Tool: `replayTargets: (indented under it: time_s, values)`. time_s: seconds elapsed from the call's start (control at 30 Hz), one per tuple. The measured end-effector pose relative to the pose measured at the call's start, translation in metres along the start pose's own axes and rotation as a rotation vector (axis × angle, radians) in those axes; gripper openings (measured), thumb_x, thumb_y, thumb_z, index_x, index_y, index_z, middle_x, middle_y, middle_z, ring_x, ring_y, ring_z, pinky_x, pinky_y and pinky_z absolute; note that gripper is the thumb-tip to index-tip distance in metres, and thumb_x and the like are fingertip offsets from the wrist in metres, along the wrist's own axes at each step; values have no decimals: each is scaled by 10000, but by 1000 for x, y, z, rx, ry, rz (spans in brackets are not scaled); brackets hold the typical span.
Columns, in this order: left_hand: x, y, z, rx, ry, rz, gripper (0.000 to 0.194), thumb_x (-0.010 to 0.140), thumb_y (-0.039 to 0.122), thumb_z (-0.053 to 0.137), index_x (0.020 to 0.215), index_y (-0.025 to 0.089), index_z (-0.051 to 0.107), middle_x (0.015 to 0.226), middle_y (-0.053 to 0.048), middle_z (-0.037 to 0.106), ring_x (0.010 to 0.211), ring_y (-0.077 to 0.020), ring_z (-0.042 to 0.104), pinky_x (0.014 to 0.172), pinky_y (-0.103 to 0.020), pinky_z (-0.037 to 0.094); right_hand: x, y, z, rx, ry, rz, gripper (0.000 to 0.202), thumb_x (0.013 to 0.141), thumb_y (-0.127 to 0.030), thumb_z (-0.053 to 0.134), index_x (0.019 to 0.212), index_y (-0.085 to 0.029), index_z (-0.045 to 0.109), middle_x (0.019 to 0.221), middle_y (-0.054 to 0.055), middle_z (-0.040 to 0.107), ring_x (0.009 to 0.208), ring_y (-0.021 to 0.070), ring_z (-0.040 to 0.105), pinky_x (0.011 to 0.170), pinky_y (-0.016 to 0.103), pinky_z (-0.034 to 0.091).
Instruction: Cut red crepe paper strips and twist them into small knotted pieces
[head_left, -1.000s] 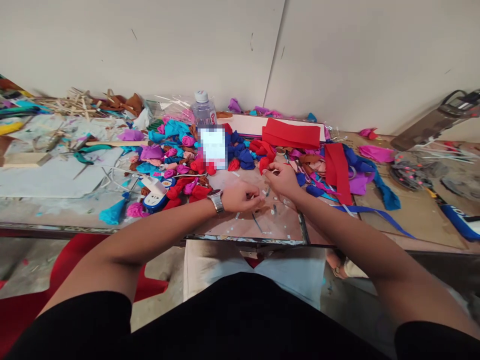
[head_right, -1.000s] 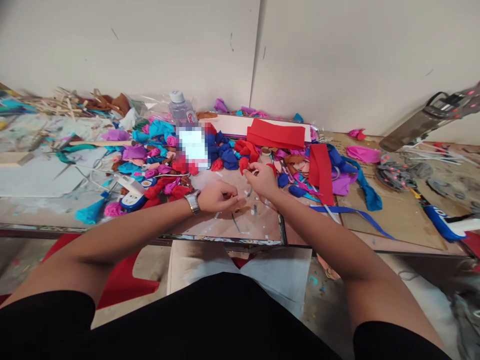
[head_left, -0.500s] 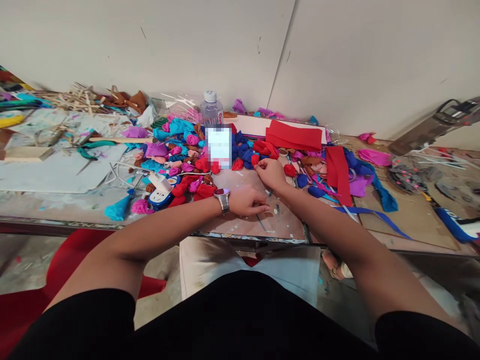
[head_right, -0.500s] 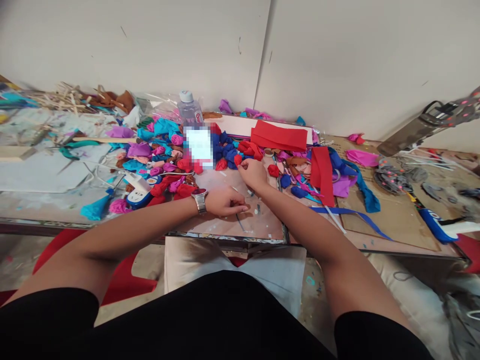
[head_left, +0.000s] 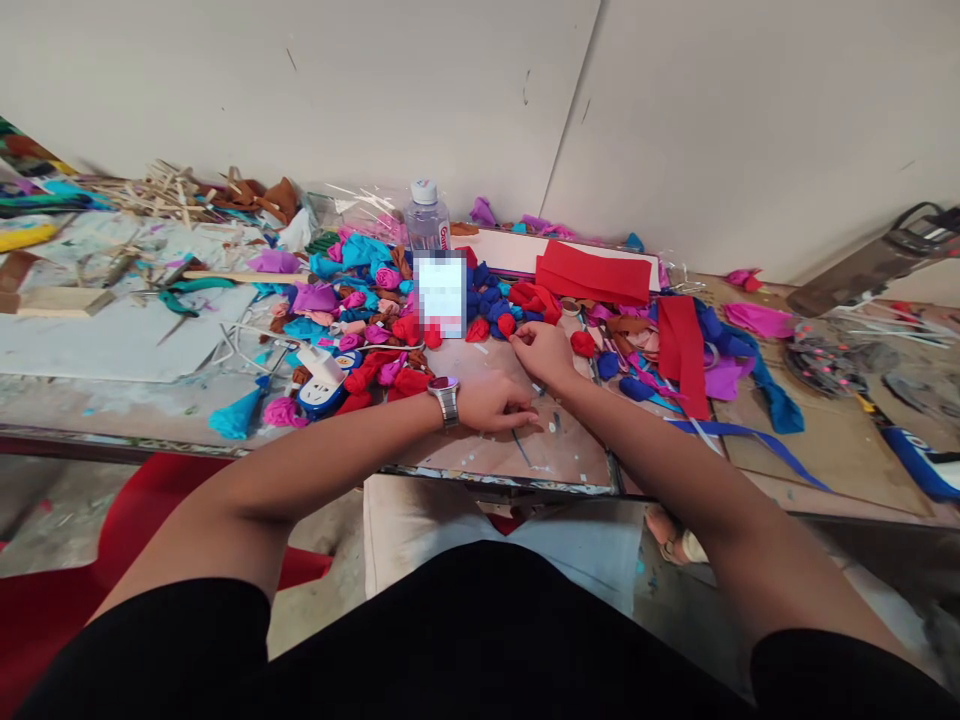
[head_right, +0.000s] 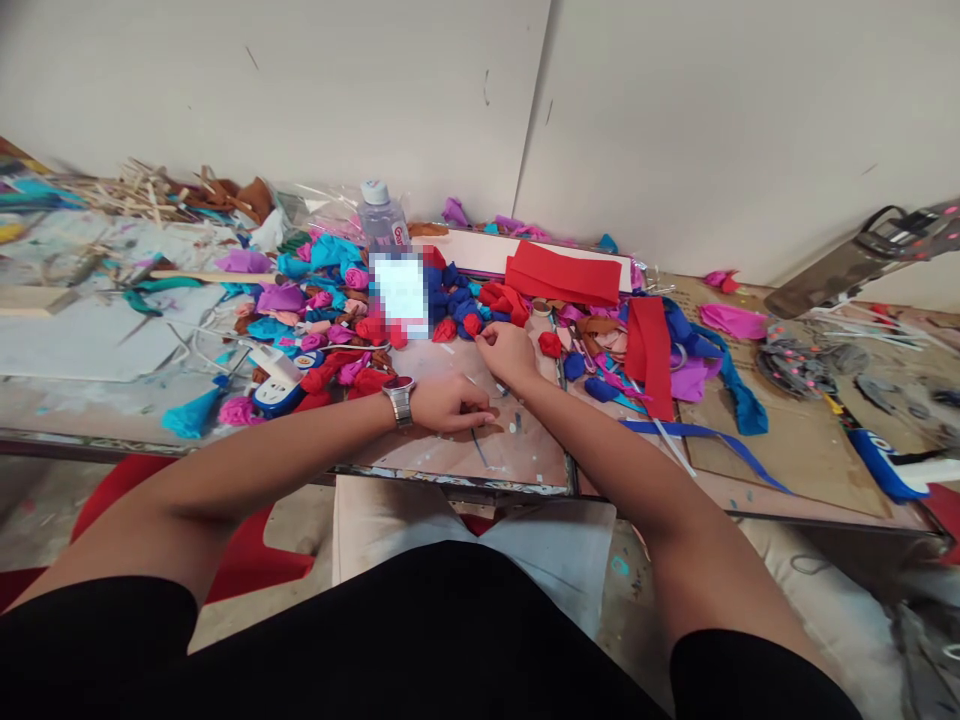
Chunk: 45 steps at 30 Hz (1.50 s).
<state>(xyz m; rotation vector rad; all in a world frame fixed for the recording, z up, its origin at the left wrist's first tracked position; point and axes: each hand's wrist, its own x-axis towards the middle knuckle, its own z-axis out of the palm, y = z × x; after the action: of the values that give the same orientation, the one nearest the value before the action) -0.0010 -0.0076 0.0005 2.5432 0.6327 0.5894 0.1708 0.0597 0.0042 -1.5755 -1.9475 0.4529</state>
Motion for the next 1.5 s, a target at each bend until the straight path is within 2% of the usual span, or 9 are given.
replayTargets:
  time_s: [0.33,0.5,0.67,0.83,0.9,1.07,1.17,1.33,1.5]
  values:
    - [1,9,-2,86,-22,50,505,1068,533,520,735,203,707,605,-43,683,541,-148,609,551,-314,326,1,4,0,17,33,-71,186,909,-347,709,925,-192,810,887,69,807,797,223,697,759,347,508]
    - [4,35,-12,295,-100,130,441,1077,518,515,905,229,800,691,-84,751,597,-199,674,543,-343,295,1,9,4,32,57,-113,195,900,-326,676,950,-179,794,908,75,787,838,232,687,759,346,503]
    - [1,68,-15,481,-207,113,381,1022,515,638,856,207,790,661,-111,746,536,-213,652,537,-348,321,-1,9,3,17,56,-182,235,863,-218,618,1018,-167,787,974,86,765,860,232,674,804,357,513]
    - [-10,78,-27,563,-230,80,367,1026,447,637,839,175,796,701,-128,763,636,-267,728,555,-362,364,-2,5,4,27,34,-229,233,862,-195,610,1024,-167,775,1008,92,746,886,234,672,850,364,530]
    - [-15,75,-38,604,-226,-13,382,1047,404,583,868,152,807,757,-151,778,711,-287,759,592,-362,402,-2,6,7,30,29,-235,235,861,-186,608,1029,-168,771,1010,92,737,889,235,668,848,368,529]
    - [-34,51,-71,743,-218,-583,426,1049,302,468,977,79,823,925,-247,792,865,-368,789,688,-396,501,0,4,9,105,67,-255,174,887,-239,641,1007,-184,754,969,66,707,857,219,648,845,368,529]
    - [-48,25,-88,807,-164,-810,420,1057,264,435,1123,64,798,1024,-258,785,960,-374,790,766,-393,528,13,-12,12,261,103,-257,212,916,-363,686,1038,-198,738,991,58,714,829,199,630,840,360,533]
    - [-61,-6,-100,886,-148,-902,399,1030,159,425,1149,27,782,1222,-296,742,1145,-369,747,880,-383,537,50,-53,38,632,66,-157,480,926,-633,690,1146,-206,702,1150,75,740,939,197,664,945,370,545]
    - [-65,-18,-96,808,-146,-935,412,1026,130,409,1121,60,804,1152,-253,775,1128,-357,761,909,-385,539,60,-67,63,844,28,-62,706,896,-887,559,1125,-230,684,1178,79,764,1157,234,697,1087,403,534]
